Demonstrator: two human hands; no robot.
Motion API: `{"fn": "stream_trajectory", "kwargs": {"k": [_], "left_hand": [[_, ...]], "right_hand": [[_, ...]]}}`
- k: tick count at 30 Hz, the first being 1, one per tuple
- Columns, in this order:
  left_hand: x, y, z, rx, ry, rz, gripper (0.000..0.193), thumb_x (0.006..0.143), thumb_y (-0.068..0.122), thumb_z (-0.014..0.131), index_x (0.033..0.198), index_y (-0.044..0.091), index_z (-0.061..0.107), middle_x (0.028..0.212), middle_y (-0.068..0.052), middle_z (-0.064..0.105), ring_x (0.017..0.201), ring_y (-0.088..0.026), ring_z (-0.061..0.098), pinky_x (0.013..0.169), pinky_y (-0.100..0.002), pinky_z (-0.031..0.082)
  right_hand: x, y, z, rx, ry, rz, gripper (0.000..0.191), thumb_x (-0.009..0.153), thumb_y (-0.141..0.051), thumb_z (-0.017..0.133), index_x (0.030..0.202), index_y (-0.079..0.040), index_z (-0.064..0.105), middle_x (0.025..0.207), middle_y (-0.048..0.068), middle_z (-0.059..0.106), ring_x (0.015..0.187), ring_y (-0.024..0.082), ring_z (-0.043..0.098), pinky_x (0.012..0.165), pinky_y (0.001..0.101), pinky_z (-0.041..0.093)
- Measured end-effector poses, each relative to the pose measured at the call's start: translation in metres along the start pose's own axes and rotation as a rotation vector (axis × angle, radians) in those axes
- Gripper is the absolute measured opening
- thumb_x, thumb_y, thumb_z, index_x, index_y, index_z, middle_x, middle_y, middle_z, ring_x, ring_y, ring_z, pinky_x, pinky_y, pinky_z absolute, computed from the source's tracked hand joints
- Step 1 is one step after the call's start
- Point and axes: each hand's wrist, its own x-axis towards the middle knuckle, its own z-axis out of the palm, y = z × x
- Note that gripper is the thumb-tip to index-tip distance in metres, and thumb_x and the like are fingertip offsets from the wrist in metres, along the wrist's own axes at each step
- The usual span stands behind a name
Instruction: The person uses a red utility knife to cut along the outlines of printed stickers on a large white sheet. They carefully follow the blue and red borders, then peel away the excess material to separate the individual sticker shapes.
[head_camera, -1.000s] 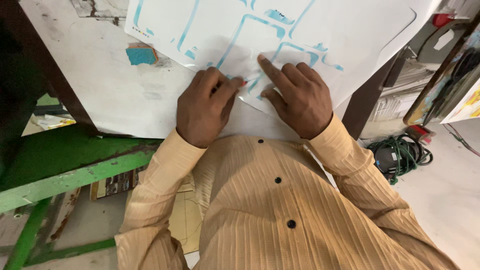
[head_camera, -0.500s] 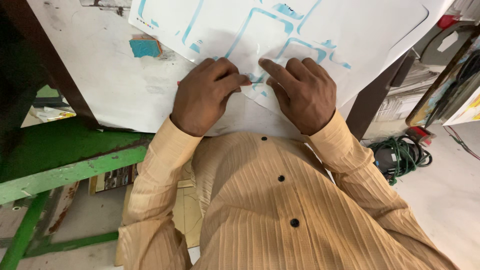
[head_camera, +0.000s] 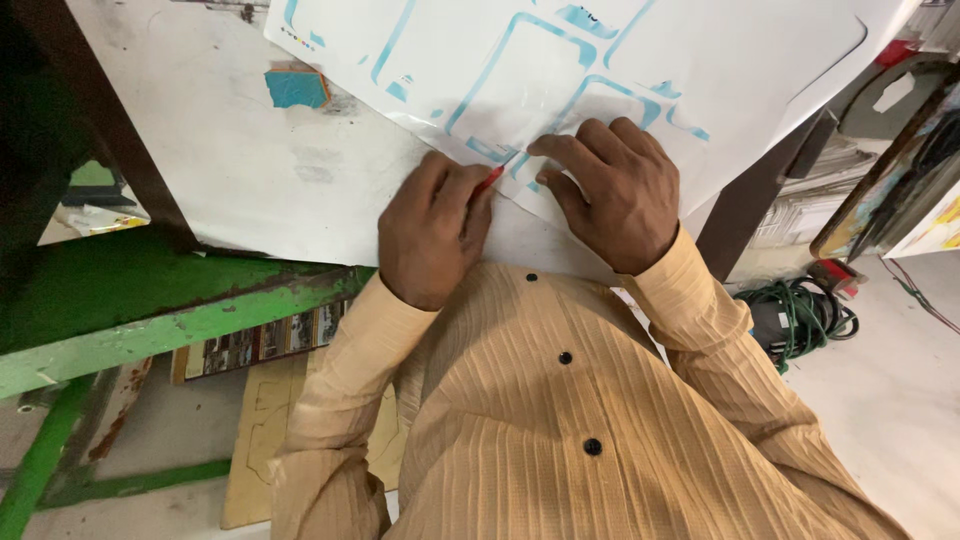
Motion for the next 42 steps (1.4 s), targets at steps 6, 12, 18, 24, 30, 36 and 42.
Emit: {"fn": "stream_trajectory", "kwargs": {"k": [6, 12, 18, 24, 30, 36, 42], "left_hand": [[-0.004, 0.006, 0.016, 0.052, 0.057, 0.0, 0.015, 0.09, 0.005, 0.078, 0.102, 0.006, 0.068, 0.09, -0.01, 0.057, 0.081, -0.028, 0.062, 0.069, -0.039, 0.052], [-0.008, 0.005, 0.021, 0.034, 0.083, 0.012, 0.012, 0.093, 0.004, 0.077, 0.098, 0.004, 0.066, 0.089, -0.009, 0.055, 0.079, -0.026, 0.061, 0.066, -0.038, 0.052], [-0.005, 0.005, 0.025, 0.036, 0.095, 0.001, 0.012, 0.093, 0.004, 0.076, 0.096, 0.004, 0.065, 0.088, -0.01, 0.053, 0.078, -0.028, 0.06, 0.065, -0.04, 0.05], [-0.019, 0.003, 0.025, 0.069, 0.019, -0.007, 0.012, 0.094, 0.005, 0.074, 0.099, 0.003, 0.063, 0.093, -0.011, 0.051, 0.083, -0.03, 0.059, 0.07, -0.042, 0.051], [-0.045, 0.003, 0.005, 0.155, -0.079, -0.032, 0.014, 0.089, 0.004, 0.073, 0.098, 0.004, 0.063, 0.092, -0.012, 0.051, 0.082, -0.031, 0.059, 0.067, -0.043, 0.05], [-0.036, -0.003, -0.01, -0.176, -0.074, -0.221, 0.028, 0.089, 0.006, 0.076, 0.113, 0.002, 0.063, 0.093, -0.014, 0.054, 0.07, -0.028, 0.059, 0.061, -0.039, 0.049], [-0.005, -0.01, 0.032, -0.18, -0.103, -0.009, 0.026, 0.094, 0.008, 0.077, 0.114, 0.005, 0.063, 0.102, -0.012, 0.057, 0.082, -0.027, 0.065, 0.069, -0.038, 0.052]], "right_hand": [[0.003, -0.009, 0.006, -0.041, 0.05, 0.058, 0.019, 0.095, -0.015, 0.08, 0.112, -0.014, 0.071, 0.084, -0.001, 0.058, 0.079, 0.021, 0.054, 0.073, 0.0364, 0.046], [0.006, -0.015, 0.01, -0.093, 0.049, 0.089, 0.014, 0.097, -0.012, 0.078, 0.107, -0.014, 0.069, 0.081, -0.001, 0.057, 0.076, 0.02, 0.053, 0.07, 0.0361, 0.045], [0.007, -0.014, 0.009, -0.077, 0.039, 0.084, 0.013, 0.097, -0.011, 0.076, 0.104, -0.013, 0.066, 0.084, 0.0, 0.059, 0.077, 0.021, 0.053, 0.071, 0.0368, 0.045], [0.007, -0.014, 0.011, -0.074, 0.045, 0.073, 0.013, 0.098, -0.011, 0.076, 0.105, -0.013, 0.066, 0.084, 0.001, 0.058, 0.077, 0.022, 0.053, 0.07, 0.0374, 0.045], [0.005, -0.011, 0.009, -0.081, 0.026, 0.071, 0.013, 0.096, -0.01, 0.076, 0.104, -0.014, 0.066, 0.084, 0.001, 0.057, 0.078, 0.022, 0.053, 0.072, 0.0377, 0.045], [-0.004, 0.0, 0.001, 0.077, -0.065, 0.026, 0.015, 0.092, -0.007, 0.076, 0.099, -0.015, 0.067, 0.085, 0.004, 0.053, 0.081, 0.026, 0.048, 0.079, 0.0385, 0.041], [-0.008, 0.006, -0.001, 0.201, -0.104, -0.031, 0.019, 0.091, -0.007, 0.075, 0.107, -0.014, 0.066, 0.094, 0.006, 0.056, 0.086, 0.027, 0.048, 0.085, 0.0404, 0.039]]}}
